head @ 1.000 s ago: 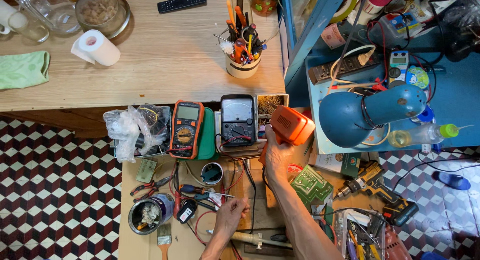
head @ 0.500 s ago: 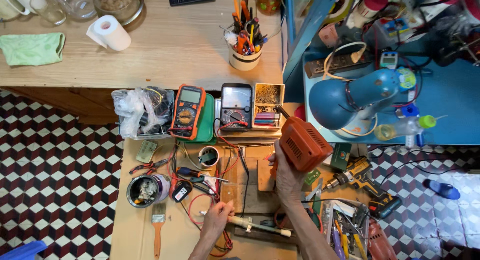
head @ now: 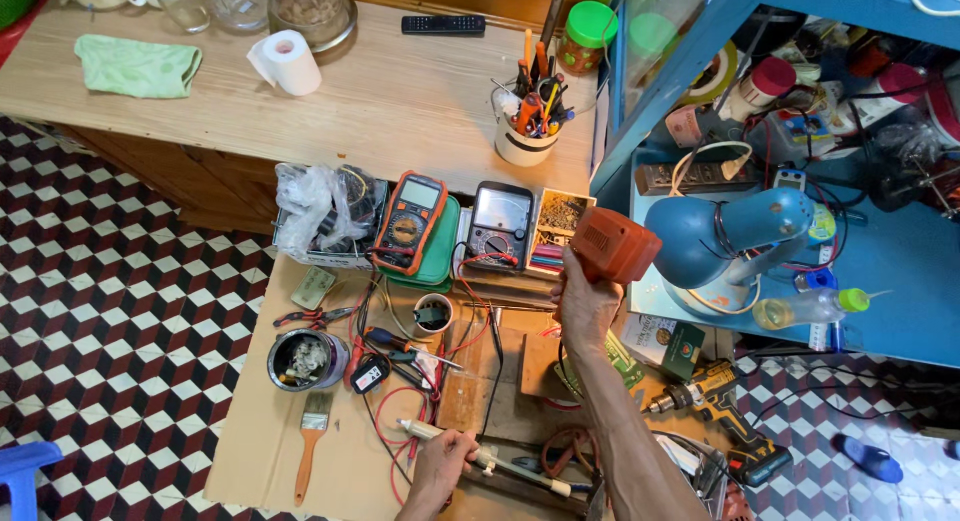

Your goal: The person uses a heat gun to apply heat to a white cylindrical object and then to a green circuit board on a cluttered workbench. The person handles the heat gun and the objects with both hands, moving them under a desk lamp for better visibility.

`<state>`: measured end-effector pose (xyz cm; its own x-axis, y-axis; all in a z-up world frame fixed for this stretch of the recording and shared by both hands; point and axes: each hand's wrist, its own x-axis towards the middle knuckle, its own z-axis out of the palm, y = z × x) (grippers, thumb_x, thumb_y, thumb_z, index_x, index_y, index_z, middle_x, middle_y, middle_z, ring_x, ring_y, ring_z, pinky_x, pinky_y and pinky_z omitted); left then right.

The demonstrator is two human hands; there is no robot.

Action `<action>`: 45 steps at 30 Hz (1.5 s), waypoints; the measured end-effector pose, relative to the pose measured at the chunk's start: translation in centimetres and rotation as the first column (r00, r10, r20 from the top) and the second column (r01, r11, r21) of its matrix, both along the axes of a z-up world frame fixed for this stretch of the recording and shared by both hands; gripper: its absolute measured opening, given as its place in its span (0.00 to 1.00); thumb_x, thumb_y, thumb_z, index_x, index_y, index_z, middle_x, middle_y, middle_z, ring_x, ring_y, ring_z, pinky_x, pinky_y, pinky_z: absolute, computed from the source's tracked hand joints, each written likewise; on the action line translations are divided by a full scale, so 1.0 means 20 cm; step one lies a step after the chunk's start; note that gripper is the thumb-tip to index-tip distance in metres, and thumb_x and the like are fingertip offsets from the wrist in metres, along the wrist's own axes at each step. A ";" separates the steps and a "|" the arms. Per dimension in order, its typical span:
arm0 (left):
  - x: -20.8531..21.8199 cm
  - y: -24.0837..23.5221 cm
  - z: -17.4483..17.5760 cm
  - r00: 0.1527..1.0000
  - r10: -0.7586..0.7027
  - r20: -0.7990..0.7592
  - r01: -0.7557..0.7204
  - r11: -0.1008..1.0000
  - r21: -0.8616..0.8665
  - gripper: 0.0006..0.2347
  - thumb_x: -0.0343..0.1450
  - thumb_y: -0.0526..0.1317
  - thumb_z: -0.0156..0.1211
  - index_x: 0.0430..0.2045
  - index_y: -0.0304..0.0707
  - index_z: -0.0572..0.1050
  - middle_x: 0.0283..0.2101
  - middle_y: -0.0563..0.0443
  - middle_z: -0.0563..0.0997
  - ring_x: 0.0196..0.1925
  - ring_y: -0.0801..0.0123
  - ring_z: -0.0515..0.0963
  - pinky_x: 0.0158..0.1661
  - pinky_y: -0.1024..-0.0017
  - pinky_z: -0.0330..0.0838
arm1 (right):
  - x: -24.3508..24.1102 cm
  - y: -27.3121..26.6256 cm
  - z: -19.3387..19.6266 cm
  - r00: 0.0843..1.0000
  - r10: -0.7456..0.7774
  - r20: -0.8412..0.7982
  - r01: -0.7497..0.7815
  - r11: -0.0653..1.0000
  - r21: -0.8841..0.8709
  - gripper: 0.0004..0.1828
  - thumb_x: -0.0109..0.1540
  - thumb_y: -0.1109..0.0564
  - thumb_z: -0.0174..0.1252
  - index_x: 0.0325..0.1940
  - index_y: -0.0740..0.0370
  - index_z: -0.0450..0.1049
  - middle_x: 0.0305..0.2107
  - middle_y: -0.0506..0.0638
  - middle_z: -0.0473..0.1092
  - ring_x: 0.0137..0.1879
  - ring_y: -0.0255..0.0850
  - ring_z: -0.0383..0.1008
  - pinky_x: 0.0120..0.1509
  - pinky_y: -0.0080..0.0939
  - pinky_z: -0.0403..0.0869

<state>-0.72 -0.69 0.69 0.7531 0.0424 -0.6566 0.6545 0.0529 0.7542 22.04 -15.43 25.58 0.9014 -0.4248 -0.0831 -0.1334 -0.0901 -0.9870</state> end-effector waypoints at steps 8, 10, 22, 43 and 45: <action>0.16 0.08 0.05 0.997 -0.072 -0.030 0.072 0.997 0.014 0.19 0.72 0.53 0.57 0.27 0.30 0.80 0.26 0.51 0.84 0.26 0.77 0.79 0.31 0.77 0.72 | 0.11 -0.04 -0.18 0.992 0.127 -0.001 -0.127 0.989 0.079 0.20 0.63 0.42 0.63 0.40 0.58 0.67 0.27 0.43 0.67 0.26 0.29 0.69 0.28 0.31 0.74; 0.19 0.08 0.05 0.993 -0.109 -0.048 0.112 0.992 0.060 0.20 0.72 0.54 0.57 0.28 0.32 0.80 0.27 0.51 0.85 0.26 0.76 0.79 0.32 0.77 0.72 | 0.11 -0.03 -0.18 0.995 0.096 -0.011 -0.095 0.993 0.064 0.19 0.61 0.43 0.64 0.40 0.60 0.68 0.26 0.45 0.67 0.25 0.30 0.69 0.27 0.32 0.74; 0.24 0.12 0.06 0.993 -0.099 -0.064 0.098 0.995 -0.017 0.20 0.71 0.55 0.58 0.29 0.31 0.80 0.27 0.52 0.84 0.27 0.75 0.80 0.33 0.76 0.75 | 0.14 0.01 -0.14 0.999 0.040 -0.003 -0.040 0.997 0.072 0.20 0.62 0.44 0.65 0.41 0.63 0.69 0.25 0.46 0.68 0.23 0.31 0.70 0.24 0.32 0.73; 0.23 0.17 0.06 0.992 -0.111 -0.053 0.111 0.994 -0.007 0.19 0.71 0.54 0.58 0.27 0.33 0.79 0.26 0.54 0.84 0.26 0.76 0.80 0.31 0.76 0.75 | 0.04 0.06 -0.07 0.998 -0.009 0.058 0.009 1.000 -0.002 0.24 0.60 0.50 0.66 0.52 0.67 0.68 0.32 0.53 0.73 0.25 0.38 0.76 0.27 0.37 0.78; 0.25 0.18 0.01 0.987 -0.139 0.077 0.133 0.988 0.076 0.19 0.73 0.53 0.57 0.24 0.32 0.79 0.23 0.52 0.82 0.25 0.75 0.79 0.30 0.74 0.71 | 0.03 0.06 -0.05 0.994 0.010 0.113 -0.018 0.997 0.070 0.22 0.61 0.51 0.65 0.53 0.66 0.69 0.34 0.55 0.73 0.26 0.37 0.75 0.26 0.36 0.77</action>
